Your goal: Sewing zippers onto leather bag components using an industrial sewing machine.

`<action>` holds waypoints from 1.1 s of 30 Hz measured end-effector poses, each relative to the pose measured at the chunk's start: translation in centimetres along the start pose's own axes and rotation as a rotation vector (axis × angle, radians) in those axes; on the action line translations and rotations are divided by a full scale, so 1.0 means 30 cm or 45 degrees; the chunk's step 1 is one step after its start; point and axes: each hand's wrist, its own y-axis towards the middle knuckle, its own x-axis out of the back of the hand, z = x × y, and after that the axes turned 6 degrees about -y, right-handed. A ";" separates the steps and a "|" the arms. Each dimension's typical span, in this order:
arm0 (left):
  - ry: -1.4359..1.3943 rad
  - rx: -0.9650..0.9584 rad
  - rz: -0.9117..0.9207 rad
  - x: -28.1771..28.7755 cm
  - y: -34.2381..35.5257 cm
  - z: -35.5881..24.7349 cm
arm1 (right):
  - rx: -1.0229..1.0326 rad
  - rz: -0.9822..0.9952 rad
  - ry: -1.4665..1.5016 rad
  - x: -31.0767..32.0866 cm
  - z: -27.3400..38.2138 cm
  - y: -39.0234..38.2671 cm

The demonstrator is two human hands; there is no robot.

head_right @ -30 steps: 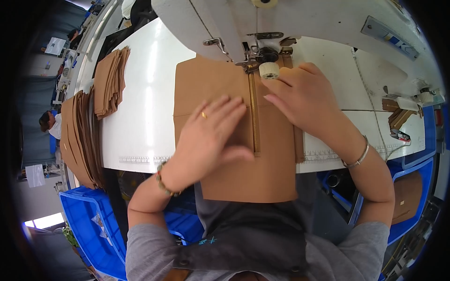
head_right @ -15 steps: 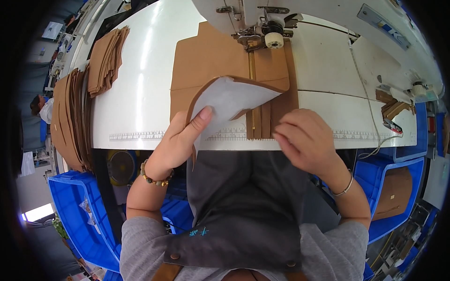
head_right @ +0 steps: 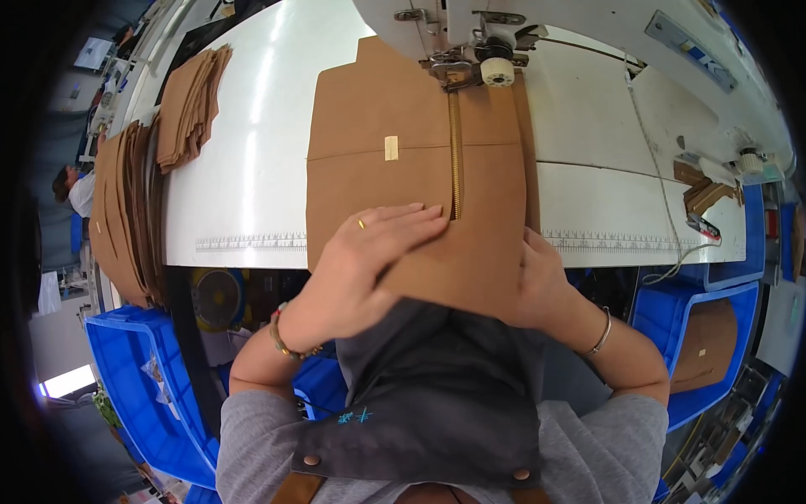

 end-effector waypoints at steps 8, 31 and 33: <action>0.402 -0.024 -0.069 -0.093 -0.035 -0.028 | -0.024 -0.032 0.032 -0.060 -0.019 -0.098; 0.550 -0.059 0.065 -0.074 -0.027 -0.065 | -0.070 -0.144 -0.126 0.186 -0.070 -0.084; 0.592 -0.065 0.054 -0.082 -0.031 -0.059 | -0.175 -0.184 -0.143 0.190 -0.080 -0.048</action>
